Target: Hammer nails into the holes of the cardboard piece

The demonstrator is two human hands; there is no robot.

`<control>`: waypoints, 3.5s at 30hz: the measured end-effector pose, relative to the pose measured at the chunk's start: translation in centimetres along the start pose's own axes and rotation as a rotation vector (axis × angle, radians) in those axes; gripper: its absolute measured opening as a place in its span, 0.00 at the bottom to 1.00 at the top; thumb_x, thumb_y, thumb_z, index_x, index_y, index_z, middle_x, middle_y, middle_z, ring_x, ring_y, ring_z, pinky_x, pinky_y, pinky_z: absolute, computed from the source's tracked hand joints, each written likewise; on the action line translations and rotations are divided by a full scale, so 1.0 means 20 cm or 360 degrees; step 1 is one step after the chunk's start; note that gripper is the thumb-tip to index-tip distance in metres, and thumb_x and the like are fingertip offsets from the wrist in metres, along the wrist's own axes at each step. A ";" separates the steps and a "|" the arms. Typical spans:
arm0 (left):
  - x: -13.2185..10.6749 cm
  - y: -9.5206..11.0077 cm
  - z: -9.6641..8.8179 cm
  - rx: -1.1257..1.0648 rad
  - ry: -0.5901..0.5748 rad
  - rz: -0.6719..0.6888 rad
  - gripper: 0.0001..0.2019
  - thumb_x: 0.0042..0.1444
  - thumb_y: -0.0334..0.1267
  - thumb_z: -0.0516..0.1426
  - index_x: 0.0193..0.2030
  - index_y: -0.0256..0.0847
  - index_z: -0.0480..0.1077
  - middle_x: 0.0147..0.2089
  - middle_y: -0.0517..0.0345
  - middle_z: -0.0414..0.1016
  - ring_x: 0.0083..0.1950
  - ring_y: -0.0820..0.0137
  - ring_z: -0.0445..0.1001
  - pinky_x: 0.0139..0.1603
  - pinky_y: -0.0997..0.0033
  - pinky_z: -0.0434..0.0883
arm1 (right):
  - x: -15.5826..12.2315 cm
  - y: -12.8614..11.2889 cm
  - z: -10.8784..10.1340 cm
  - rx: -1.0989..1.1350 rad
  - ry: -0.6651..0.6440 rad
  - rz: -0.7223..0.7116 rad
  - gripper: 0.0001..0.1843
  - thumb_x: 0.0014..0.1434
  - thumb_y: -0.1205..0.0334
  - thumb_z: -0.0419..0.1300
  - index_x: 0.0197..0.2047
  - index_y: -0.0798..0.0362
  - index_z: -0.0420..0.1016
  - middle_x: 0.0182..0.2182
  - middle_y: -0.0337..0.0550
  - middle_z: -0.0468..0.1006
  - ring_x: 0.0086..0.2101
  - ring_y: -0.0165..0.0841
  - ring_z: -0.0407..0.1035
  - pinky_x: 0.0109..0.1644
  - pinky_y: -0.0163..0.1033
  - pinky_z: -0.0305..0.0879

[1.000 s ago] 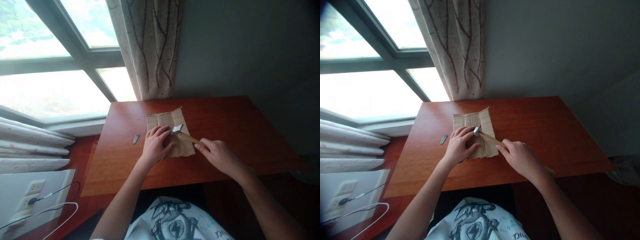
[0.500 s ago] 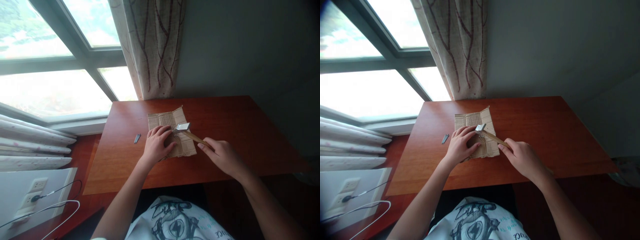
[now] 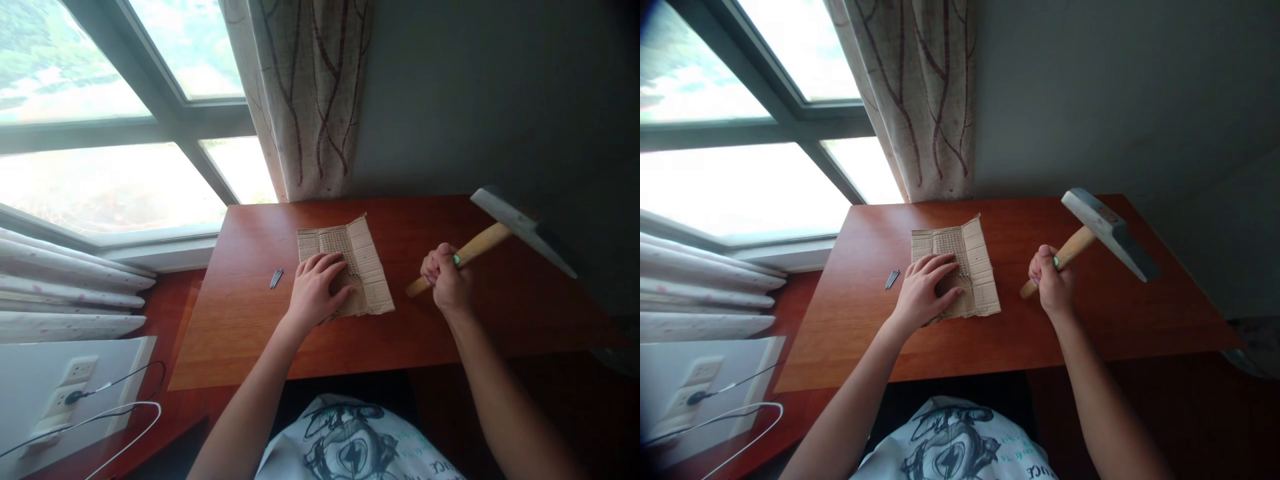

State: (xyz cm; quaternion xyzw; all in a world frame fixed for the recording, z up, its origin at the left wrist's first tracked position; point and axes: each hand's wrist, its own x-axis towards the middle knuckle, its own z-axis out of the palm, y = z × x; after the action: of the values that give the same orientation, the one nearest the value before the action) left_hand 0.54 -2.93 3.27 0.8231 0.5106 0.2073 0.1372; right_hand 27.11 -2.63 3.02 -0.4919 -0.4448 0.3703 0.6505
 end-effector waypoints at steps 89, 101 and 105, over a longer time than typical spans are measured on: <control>0.01 -0.05 -0.13 -0.0976 0.0355 -0.0409 0.07 0.54 0.41 0.66 0.35 0.40 0.79 0.32 0.57 0.82 0.31 0.72 0.77 0.32 0.74 0.73 | 0.00 0.17 0.08 -0.0040 -0.0015 -0.0095 0.28 0.65 0.48 0.59 0.19 0.50 0.54 0.15 0.31 0.53 0.17 0.23 0.50 0.18 0.34 0.44; 0.09 0.00 -0.02 -0.0613 0.0197 -0.0303 0.03 0.58 0.35 0.62 0.37 0.43 0.79 0.33 0.61 0.83 0.31 0.73 0.77 0.33 0.75 0.71 | 0.00 0.18 0.07 -0.0044 -0.0001 -0.0079 0.29 0.64 0.45 0.60 0.19 0.50 0.53 0.15 0.31 0.53 0.16 0.24 0.49 0.17 0.33 0.44; 0.10 0.02 -0.02 -0.0554 0.0174 -0.0297 0.03 0.57 0.34 0.62 0.37 0.43 0.79 0.34 0.62 0.83 0.32 0.73 0.78 0.36 0.75 0.72 | 0.00 0.18 0.07 -0.0011 0.0011 -0.0068 0.29 0.63 0.45 0.61 0.19 0.50 0.53 0.15 0.31 0.53 0.16 0.23 0.48 0.17 0.33 0.43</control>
State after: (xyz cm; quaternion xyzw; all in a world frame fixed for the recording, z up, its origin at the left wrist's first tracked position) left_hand 1.34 -1.35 4.22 0.7235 0.5479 0.3231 0.2681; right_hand 25.60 -1.25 -0.21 -0.4859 -0.4541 0.3531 0.6581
